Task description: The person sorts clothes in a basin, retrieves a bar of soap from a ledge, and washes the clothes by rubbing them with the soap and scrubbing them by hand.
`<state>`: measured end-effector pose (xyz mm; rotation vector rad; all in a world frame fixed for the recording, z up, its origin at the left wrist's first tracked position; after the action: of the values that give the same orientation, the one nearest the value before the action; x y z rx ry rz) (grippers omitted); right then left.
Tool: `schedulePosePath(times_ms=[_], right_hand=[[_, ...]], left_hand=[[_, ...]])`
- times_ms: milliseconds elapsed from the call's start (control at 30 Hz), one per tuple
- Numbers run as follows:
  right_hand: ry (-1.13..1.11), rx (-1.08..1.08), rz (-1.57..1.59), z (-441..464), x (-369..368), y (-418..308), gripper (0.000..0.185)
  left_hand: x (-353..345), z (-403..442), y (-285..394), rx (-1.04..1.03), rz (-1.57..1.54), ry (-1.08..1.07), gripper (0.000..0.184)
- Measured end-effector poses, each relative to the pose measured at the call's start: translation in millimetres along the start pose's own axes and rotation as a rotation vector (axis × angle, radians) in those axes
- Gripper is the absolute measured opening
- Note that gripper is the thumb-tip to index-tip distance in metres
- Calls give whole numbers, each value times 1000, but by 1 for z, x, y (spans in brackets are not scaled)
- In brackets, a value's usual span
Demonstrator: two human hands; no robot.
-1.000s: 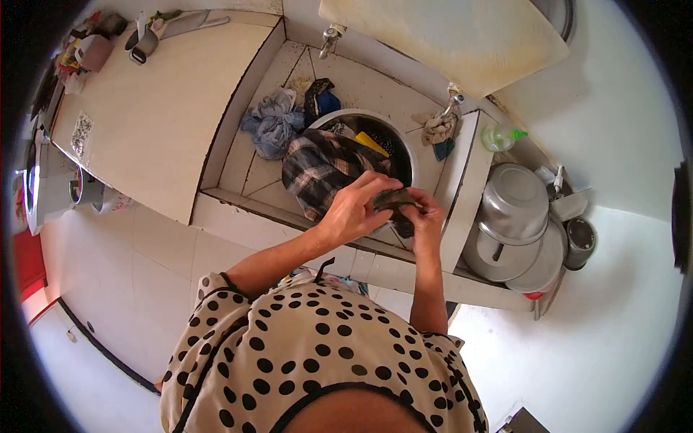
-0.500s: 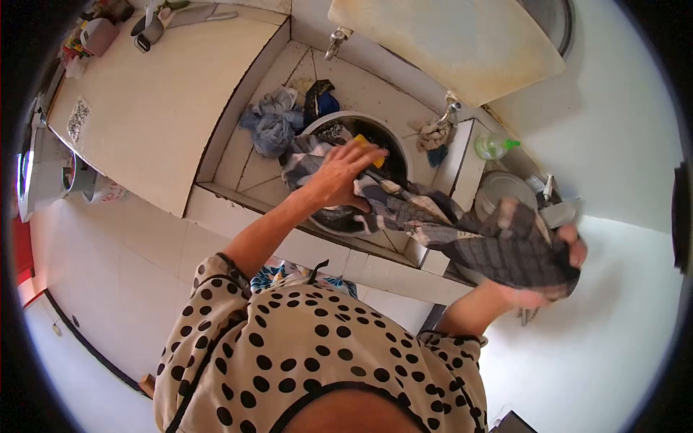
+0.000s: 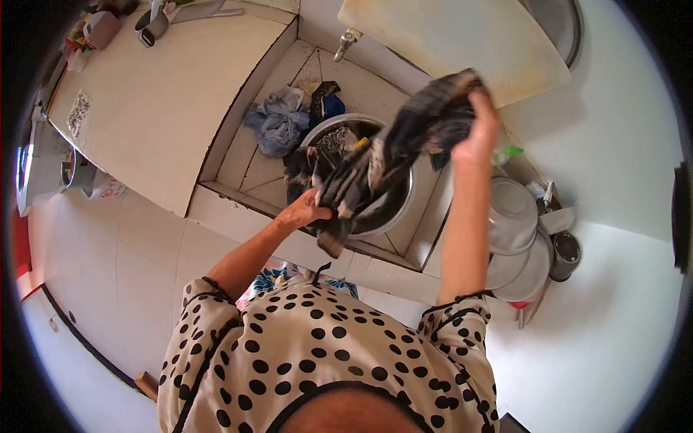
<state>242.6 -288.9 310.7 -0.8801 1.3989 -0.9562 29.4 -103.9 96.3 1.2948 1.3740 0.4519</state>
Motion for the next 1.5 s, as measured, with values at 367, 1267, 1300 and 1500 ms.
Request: schedulePosePath(times_ms=[367, 1267, 1300, 1500], right_hand=[[-422, -190, -1548, -37, 117, 248, 60], [-4, -978, -57, -145, 137, 290, 11], [7, -954, 14, -147, 134, 294, 11], [91, -770, 318, -132, 98, 270, 15]], left_hand=[[45, -33, -46, 286, -108, 342, 73], [94, -73, -26, 341, 188, 461, 79], [83, -56, -15, 251, 265, 373, 76], [51, -22, -4, 221, 1299, 259, 69]])
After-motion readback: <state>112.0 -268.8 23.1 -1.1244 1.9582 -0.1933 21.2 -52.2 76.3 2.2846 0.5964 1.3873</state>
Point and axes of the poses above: each hand's wrist, its own z-axis towards the middle knuckle, its own x-axis out of the back of the hand, y = z × x, the point moved 8 cm from there along z, towards the middle knuckle, and after that the axes turned 2 degrees about -x, right-handed, at the moved point
